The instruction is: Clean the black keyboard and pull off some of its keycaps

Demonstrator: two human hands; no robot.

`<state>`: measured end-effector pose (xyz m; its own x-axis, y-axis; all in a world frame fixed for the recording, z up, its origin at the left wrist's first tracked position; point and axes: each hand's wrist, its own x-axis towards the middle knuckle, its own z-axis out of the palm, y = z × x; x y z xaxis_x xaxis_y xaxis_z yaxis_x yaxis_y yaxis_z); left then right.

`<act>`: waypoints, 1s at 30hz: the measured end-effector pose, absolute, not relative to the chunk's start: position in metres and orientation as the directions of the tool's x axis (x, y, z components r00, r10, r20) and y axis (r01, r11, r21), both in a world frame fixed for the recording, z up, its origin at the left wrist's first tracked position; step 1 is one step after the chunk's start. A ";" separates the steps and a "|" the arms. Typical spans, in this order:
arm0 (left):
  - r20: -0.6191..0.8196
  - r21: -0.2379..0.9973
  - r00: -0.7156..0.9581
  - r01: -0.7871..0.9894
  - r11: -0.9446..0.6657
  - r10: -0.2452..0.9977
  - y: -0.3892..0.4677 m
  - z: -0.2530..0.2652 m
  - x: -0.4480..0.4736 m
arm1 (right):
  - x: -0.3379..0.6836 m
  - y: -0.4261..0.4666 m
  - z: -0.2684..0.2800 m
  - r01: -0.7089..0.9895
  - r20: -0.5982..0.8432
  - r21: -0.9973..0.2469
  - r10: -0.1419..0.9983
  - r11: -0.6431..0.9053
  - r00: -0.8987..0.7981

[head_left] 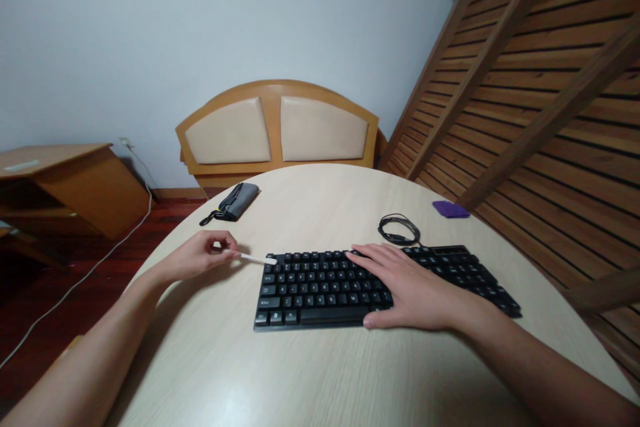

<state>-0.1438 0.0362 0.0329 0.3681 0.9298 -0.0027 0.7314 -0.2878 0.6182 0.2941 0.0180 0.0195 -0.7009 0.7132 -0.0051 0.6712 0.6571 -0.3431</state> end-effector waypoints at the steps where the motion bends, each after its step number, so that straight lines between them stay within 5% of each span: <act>1: 0.006 0.616 0.371 0.730 -0.295 0.929 0.035 0.033 -0.141 | 0.294 0.018 0.019 0.669 0.001 -0.344 0.713 0.659 -0.701; 17: 0.094 0.612 0.467 0.670 -0.421 0.879 0.033 0.023 -0.123 | 0.294 0.019 0.017 0.656 0.028 -0.298 0.693 0.694 -0.721; 30: 0.279 0.433 0.591 0.627 -0.648 0.757 0.022 0.020 -0.096 | 0.291 0.019 0.017 0.634 -0.006 -0.343 0.673 0.693 -0.739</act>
<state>-0.0957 0.0215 0.0196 0.5905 0.7573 0.2790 0.6266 -0.6481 0.4328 0.2908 0.0191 0.0171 -0.7393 0.6734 -0.0063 0.6342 0.6931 -0.3427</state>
